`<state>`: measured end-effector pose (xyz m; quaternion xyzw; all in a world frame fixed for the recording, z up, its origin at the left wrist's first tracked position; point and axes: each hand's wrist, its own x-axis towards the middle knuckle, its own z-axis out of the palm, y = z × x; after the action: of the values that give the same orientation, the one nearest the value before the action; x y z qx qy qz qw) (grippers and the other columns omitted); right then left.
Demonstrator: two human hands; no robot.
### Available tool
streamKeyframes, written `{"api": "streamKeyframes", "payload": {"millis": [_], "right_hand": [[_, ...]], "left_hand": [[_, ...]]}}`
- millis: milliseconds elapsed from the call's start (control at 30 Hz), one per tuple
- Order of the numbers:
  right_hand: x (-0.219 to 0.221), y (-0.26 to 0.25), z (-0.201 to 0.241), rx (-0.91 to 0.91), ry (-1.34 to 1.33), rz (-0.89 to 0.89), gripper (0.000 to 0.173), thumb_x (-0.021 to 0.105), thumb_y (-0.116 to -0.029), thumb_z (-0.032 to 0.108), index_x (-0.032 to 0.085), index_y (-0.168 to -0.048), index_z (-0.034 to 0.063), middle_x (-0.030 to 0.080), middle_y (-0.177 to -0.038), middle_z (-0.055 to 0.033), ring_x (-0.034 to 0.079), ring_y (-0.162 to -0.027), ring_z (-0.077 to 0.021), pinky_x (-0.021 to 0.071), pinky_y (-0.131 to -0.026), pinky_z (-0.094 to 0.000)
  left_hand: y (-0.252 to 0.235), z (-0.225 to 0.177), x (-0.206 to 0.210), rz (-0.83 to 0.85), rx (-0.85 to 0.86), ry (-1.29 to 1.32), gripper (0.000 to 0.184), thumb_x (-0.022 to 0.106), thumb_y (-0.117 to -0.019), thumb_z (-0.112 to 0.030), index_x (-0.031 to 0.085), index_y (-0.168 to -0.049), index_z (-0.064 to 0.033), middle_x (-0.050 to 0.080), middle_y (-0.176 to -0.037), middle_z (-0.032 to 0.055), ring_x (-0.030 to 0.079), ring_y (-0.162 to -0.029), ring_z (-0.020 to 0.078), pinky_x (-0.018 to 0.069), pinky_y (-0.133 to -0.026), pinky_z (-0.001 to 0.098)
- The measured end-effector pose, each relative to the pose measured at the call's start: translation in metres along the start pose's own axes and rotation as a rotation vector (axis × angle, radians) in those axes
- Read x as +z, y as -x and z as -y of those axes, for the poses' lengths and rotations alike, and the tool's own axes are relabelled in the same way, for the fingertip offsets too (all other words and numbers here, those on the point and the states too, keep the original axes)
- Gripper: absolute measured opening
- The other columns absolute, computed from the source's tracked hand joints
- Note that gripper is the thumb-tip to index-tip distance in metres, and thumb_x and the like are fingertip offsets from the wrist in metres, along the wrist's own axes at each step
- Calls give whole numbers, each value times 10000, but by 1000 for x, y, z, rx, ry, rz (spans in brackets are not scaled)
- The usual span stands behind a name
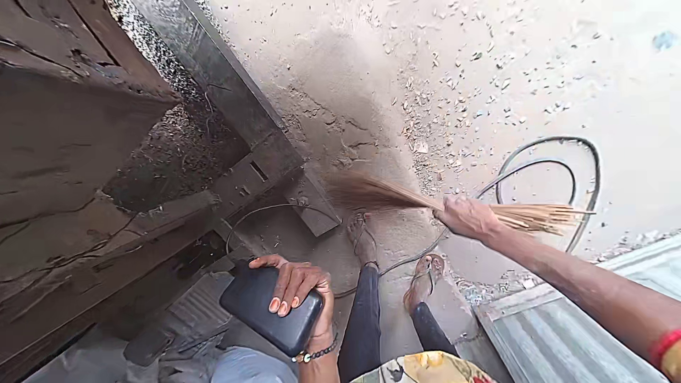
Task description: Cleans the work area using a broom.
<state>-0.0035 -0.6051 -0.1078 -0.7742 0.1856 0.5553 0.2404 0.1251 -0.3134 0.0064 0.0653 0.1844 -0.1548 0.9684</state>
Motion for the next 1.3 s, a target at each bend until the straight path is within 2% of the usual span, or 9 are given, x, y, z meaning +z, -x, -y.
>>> {"api": "streamKeyframes", "payload": {"millis": [100,200,433,667,767,933,1067,1167,1300], "right_hand": [[-42,-28,-63,196,-102,-407,409,484,-1062,357,650,-1004,-12,664,-874,-273,678,-834,-485,507,-658,-646],[-49,12,-85,173,-24,-634,263,497,-1069,236,674,-1089,42,642,-886,-307,656,-791,-530,476,-588,-643],[27,80,-96,-47,191,141,544,456,-1082,420,570,-1220,-94,639,-1092,-314,643,-1067,-491,497,-880,-605],[-34,75,-158,179,259,-427,428,444,-1097,402,654,-1049,32,628,-878,-263,664,-764,-466,495,-589,-574],[26,126,-140,205,-78,-702,402,463,-1079,374,717,-1190,82,649,-841,-291,654,-739,-518,467,-569,-646],[206,182,-68,644,-959,-427,326,571,-1050,198,676,-1254,-34,674,-1223,-304,627,-1192,-463,443,-1033,-647],[302,109,8,859,-1317,-317,323,623,-1013,265,730,-1069,-35,712,-1032,-256,675,-960,-373,525,-858,-570],[197,57,54,692,-1378,-93,346,598,-1029,303,696,-1242,48,689,-1216,-208,642,-1166,-343,486,-1006,-544],[128,90,69,436,-1344,-288,183,632,-936,156,714,-1056,44,710,-1028,-156,673,-1007,-288,511,-875,-497]], "left_hand": [[4,-2,-4,-12,-33,-6,309,556,-967,-269,637,-1116,-11,626,-590,47,655,-507,134,542,-530,241],[10,3,-6,-58,-42,13,303,555,-971,-268,650,-1101,-11,628,-584,44,654,-500,132,537,-518,238],[6,10,-2,-70,-23,65,289,584,-938,-236,627,-1115,-11,630,-591,37,663,-522,121,543,-546,222],[13,6,-9,-124,-30,13,325,523,-972,-278,614,-1113,0,613,-584,25,640,-498,98,522,-517,198],[18,10,-17,-142,-93,35,293,553,-969,-251,594,-1155,-29,622,-607,33,654,-521,119,542,-544,218],[20,17,-26,-168,-151,9,317,543,-976,-276,572,-1210,-64,619,-641,11,642,-538,93,541,-566,196],[23,25,-25,-170,-176,-66,318,538,-984,-271,591,-1131,6,613,-611,48,640,-506,132,545,-520,237],[32,20,-39,-184,-244,-139,357,512,-994,-300,610,-1128,16,596,-606,45,615,-493,124,532,-516,231],[51,39,-52,-249,-337,-163,343,500,-1013,-269,567,-1230,-13,604,-634,27,619,-524,91,531,-558,194]]}}
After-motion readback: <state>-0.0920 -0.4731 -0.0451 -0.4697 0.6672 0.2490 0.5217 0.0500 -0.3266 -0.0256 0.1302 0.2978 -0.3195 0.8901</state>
